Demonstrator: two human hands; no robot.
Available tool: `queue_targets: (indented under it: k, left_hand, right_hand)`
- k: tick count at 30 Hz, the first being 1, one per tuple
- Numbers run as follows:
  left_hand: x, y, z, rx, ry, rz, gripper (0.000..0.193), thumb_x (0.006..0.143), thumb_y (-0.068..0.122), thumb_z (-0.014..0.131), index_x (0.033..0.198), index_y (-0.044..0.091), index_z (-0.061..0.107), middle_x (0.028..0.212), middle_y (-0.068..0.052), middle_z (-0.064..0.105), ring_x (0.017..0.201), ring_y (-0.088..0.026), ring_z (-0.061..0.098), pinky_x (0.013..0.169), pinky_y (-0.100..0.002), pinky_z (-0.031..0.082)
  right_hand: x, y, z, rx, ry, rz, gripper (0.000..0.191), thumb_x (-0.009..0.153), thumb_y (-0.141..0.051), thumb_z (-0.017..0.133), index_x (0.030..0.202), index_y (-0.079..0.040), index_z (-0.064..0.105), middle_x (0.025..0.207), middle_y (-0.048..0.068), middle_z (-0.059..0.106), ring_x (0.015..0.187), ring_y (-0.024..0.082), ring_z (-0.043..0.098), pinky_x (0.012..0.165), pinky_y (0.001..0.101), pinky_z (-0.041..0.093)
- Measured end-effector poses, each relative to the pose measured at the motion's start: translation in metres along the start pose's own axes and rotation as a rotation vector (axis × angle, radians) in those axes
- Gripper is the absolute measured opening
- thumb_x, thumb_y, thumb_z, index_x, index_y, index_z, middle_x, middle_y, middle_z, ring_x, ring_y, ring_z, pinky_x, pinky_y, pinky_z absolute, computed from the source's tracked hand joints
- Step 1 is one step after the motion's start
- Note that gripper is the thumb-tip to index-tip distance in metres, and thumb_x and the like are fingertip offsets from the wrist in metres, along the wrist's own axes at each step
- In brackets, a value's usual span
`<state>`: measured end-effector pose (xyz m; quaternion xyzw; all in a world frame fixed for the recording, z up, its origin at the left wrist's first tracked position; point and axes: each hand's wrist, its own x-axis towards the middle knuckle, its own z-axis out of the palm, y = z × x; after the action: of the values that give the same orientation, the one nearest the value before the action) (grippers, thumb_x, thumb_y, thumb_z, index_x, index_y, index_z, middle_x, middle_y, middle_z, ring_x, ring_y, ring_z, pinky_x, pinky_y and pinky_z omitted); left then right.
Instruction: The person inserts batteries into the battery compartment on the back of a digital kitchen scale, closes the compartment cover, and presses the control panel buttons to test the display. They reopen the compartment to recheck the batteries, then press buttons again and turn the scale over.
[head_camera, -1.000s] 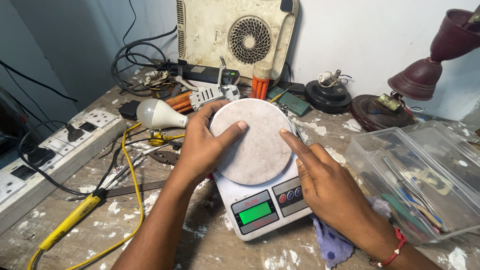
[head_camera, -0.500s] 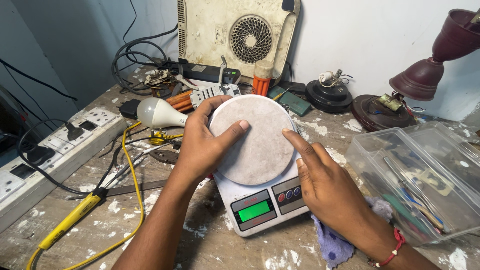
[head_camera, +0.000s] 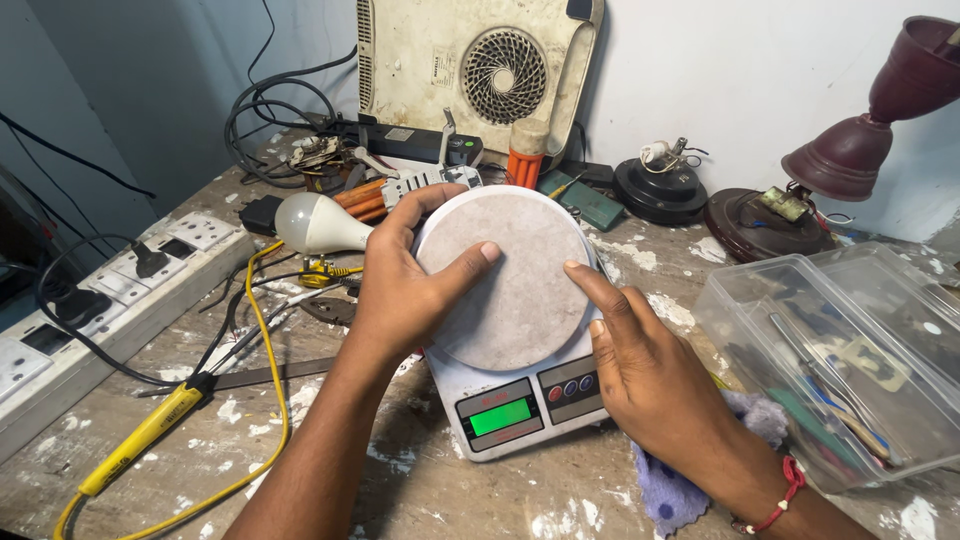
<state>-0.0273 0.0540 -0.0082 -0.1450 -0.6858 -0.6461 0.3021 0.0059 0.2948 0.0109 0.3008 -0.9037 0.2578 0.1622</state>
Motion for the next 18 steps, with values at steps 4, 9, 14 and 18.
queue_targets:
  k: [4,9,14,18]
  left_hand:
    - [0.0002,0.0,-0.0015,-0.035,-0.001,0.015,0.063,0.077,0.02,0.086,0.13,-0.003,0.061,0.117,-0.014,0.073,0.108,-0.02,0.071,0.096,-0.033,0.057]
    - [0.0001,0.0003,-0.003,-0.055,0.0,0.033,0.064,0.077,0.02,0.087,0.131,-0.002,0.061,0.118,-0.014,0.073,0.11,-0.019,0.07,0.098,-0.034,0.057]
    - [-0.0014,0.0036,-0.0078,-0.13,-0.019,0.055,0.062,0.078,0.017,0.085,0.131,-0.003,0.06,0.118,-0.014,0.072,0.11,-0.019,0.07,0.098,-0.034,0.057]
    - [-0.0023,0.0054,-0.0101,-0.155,-0.027,0.093,0.062,0.079,0.017,0.084,0.132,-0.003,0.06,0.12,-0.013,0.072,0.11,-0.019,0.07,0.099,-0.033,0.056]
  right_hand:
    - [-0.0002,0.0001,0.0001,-0.001,-0.012,0.025,0.057,0.099,-0.01,0.05,0.152,-0.024,0.036,0.098,0.014,0.058,0.068,0.03,0.066,0.063,0.0458,0.054]
    - [-0.0002,-0.0018,0.0003,0.006,0.013,0.011,0.058,0.097,-0.008,0.052,0.151,-0.024,0.038,0.099,0.013,0.06,0.067,0.031,0.066,0.061,0.0463,0.053]
    - [-0.003,-0.0031,-0.0002,0.001,0.084,-0.08,0.057,0.096,-0.006,0.054,0.15,-0.023,0.042,0.099,0.012,0.063,0.063,0.026,0.067,0.056,0.0421,0.054]
    - [-0.0046,-0.0019,0.0002,-0.028,0.169,-0.189,0.056,0.096,-0.004,0.057,0.149,-0.02,0.045,0.097,0.01,0.064,0.06,0.022,0.066,0.052,0.038,0.053]
